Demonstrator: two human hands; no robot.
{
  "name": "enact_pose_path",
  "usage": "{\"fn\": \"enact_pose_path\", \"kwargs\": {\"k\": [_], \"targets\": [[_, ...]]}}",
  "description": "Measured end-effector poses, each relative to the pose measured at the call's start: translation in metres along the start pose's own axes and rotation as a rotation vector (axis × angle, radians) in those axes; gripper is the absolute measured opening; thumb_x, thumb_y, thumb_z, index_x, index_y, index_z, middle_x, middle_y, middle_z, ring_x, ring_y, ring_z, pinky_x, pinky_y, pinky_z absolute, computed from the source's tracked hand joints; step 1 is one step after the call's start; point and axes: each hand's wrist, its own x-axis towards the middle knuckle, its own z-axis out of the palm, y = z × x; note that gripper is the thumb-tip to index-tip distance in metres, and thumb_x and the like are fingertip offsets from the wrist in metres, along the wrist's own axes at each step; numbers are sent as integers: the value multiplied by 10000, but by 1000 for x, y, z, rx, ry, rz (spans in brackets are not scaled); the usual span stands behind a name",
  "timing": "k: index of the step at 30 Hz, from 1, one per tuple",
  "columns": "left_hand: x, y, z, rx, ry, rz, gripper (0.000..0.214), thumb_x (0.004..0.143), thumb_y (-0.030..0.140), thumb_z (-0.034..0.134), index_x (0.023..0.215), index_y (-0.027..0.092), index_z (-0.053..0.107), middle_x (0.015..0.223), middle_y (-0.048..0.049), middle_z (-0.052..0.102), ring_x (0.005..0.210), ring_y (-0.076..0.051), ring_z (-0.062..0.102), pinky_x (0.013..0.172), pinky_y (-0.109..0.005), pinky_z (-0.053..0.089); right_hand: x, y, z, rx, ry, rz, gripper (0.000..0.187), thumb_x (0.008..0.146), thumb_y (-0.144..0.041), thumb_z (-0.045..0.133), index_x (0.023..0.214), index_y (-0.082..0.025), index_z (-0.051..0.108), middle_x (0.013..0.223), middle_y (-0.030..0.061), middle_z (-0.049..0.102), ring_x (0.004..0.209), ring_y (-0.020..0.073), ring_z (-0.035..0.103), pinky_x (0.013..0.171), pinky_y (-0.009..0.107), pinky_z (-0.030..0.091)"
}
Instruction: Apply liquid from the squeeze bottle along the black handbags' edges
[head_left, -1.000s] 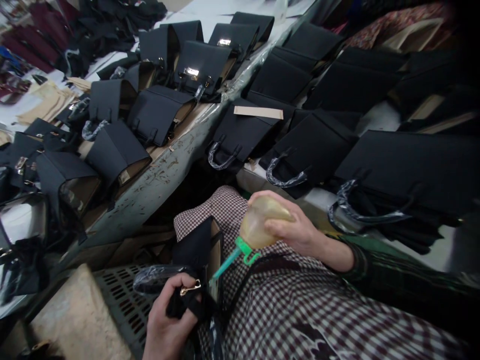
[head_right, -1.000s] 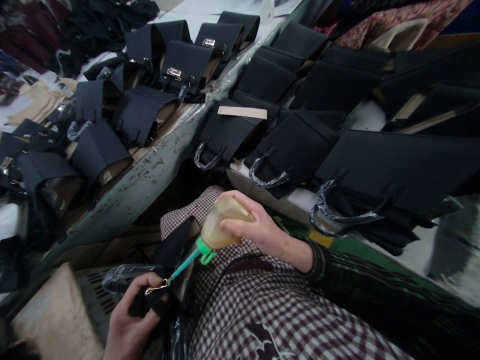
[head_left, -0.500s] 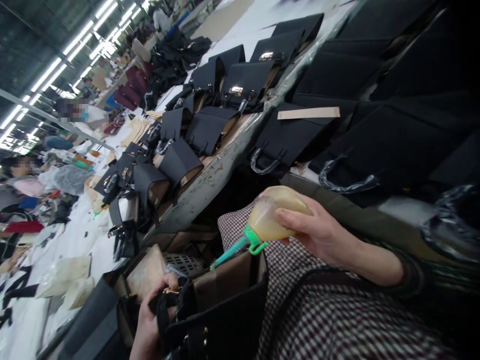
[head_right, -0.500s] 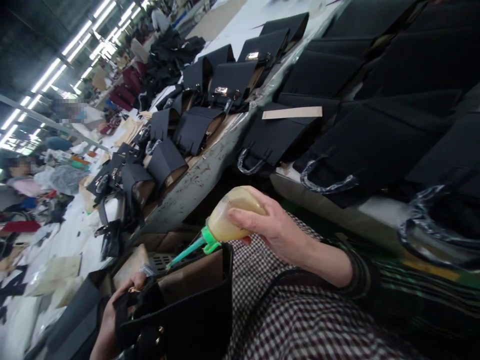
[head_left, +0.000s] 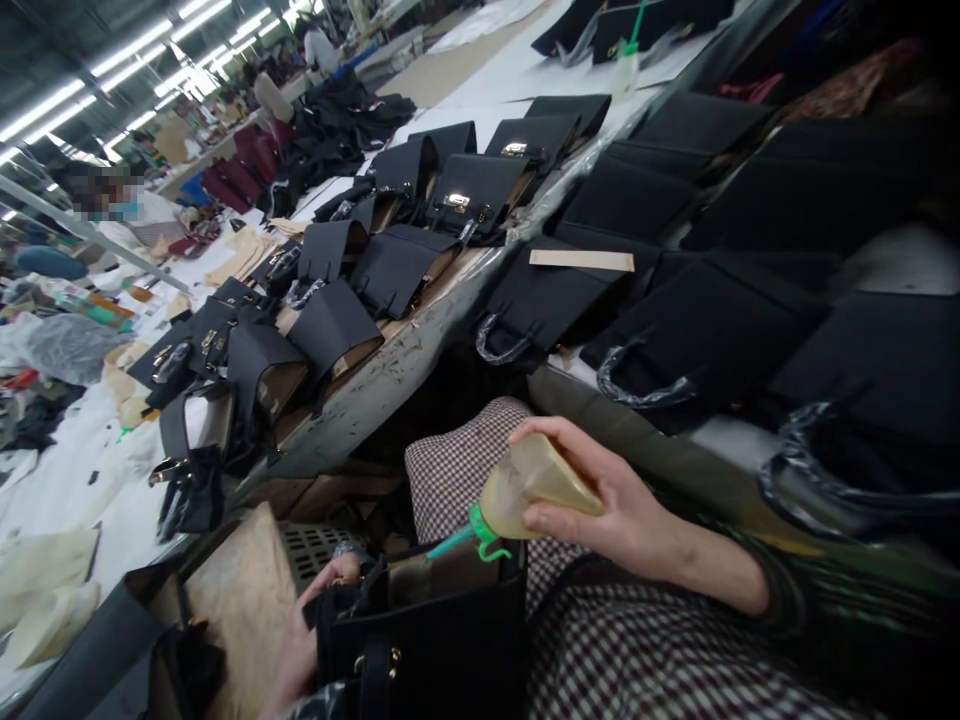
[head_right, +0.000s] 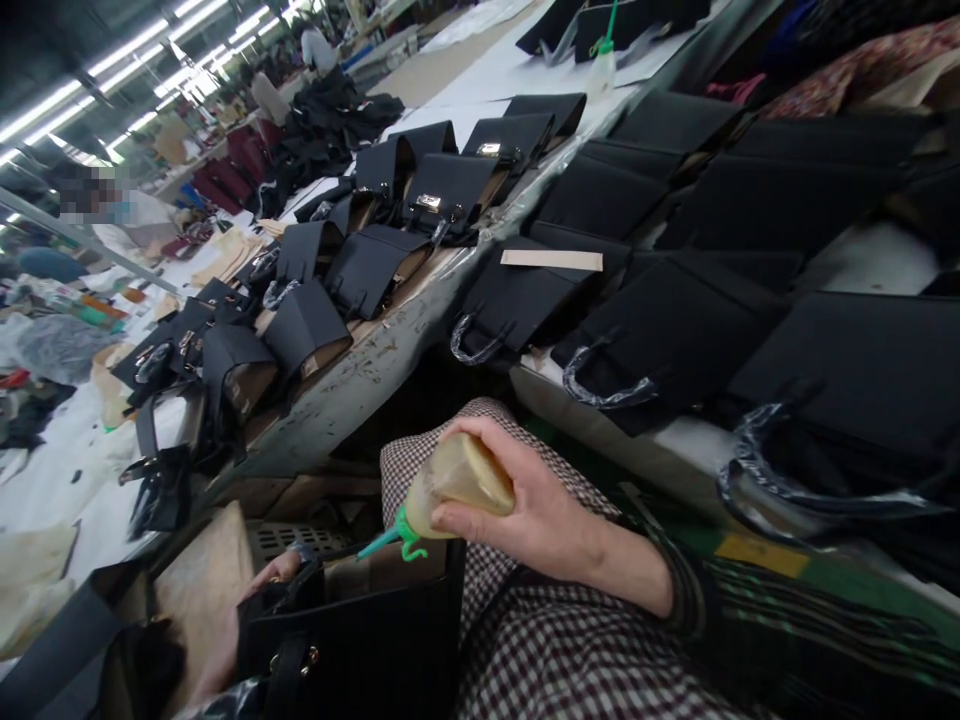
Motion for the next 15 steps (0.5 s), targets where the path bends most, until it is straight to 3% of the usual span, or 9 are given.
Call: {"fn": "enact_pose_path", "kwargs": {"k": [6, 15], "targets": [[-8, 5, 8, 26, 55, 39, 463, 721, 626, 753, 694, 222, 528, 673, 24, 470, 607, -132, 400, 538, -240, 389, 4, 1, 21, -135, 15, -167, 540, 836, -411, 826, 1273, -280, 536, 1084, 28, 629, 880, 192, 633, 763, 290, 553], [-6, 5, 14, 115, 80, 152, 450, 745, 643, 712, 716, 224, 550, 684, 23, 517, 605, -130, 443, 539, -217, 405, 5, -7, 30, -255, 28, -322, 549, 853, -444, 807, 1277, -258, 510, 1091, 49, 641, 938, 208, 640, 840, 311, 561]]}}
